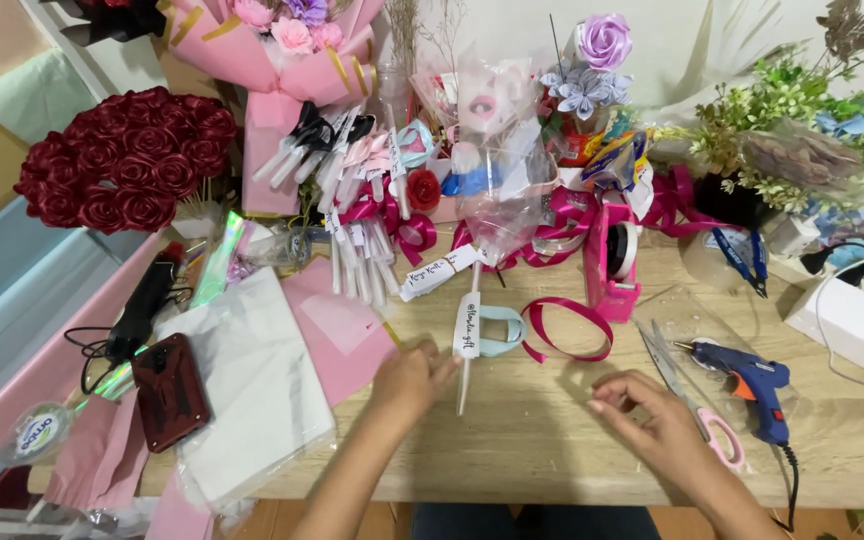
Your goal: The person wraps a small white stick with a light blue ribbon, then places it into a clear plastic bag. They seal the bag and add a black ribbon to the package. The person repeats this process with another stick and ribbon, placing both into a single bag.
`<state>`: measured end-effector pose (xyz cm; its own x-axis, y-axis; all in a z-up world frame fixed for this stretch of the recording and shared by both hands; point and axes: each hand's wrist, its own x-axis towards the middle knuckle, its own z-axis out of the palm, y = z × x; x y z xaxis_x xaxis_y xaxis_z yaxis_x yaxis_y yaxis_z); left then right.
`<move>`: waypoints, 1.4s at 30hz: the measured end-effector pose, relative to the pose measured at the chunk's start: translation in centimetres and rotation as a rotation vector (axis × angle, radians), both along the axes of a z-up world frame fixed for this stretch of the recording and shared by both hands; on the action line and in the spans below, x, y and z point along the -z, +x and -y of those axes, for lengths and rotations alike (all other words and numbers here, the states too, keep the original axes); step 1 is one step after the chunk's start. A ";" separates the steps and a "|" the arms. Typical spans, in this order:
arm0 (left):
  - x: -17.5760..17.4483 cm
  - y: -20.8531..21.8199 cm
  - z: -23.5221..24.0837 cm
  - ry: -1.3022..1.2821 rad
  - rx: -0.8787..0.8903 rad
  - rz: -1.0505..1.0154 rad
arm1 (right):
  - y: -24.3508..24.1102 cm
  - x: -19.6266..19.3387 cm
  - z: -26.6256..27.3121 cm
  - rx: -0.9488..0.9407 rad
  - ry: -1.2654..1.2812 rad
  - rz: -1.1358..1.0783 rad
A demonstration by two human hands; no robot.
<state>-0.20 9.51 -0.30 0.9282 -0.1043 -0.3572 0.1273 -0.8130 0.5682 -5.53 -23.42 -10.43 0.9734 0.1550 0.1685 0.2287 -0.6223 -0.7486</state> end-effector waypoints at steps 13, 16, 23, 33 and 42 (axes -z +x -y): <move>4.4 1.3 -2.9 -0.459 -0.174 0.433 | 29.1 -16.7 -6.8 -0.163 -0.473 0.444; 5.9 0.1 -4.2 -0.472 -0.181 0.375 | 36.7 -17.6 -7.8 -0.109 -0.505 0.438; 9.3 -0.1 -7.7 -0.499 -0.269 0.342 | 42.6 -21.1 -11.5 0.027 -0.468 0.262; 6.2 1.6 -5.9 -0.497 -0.230 0.245 | 48.0 -21.4 -10.6 0.022 -0.713 0.135; 5.5 -1.3 -0.9 -0.659 -0.129 0.395 | 46.0 -22.1 -12.5 0.040 -0.615 0.281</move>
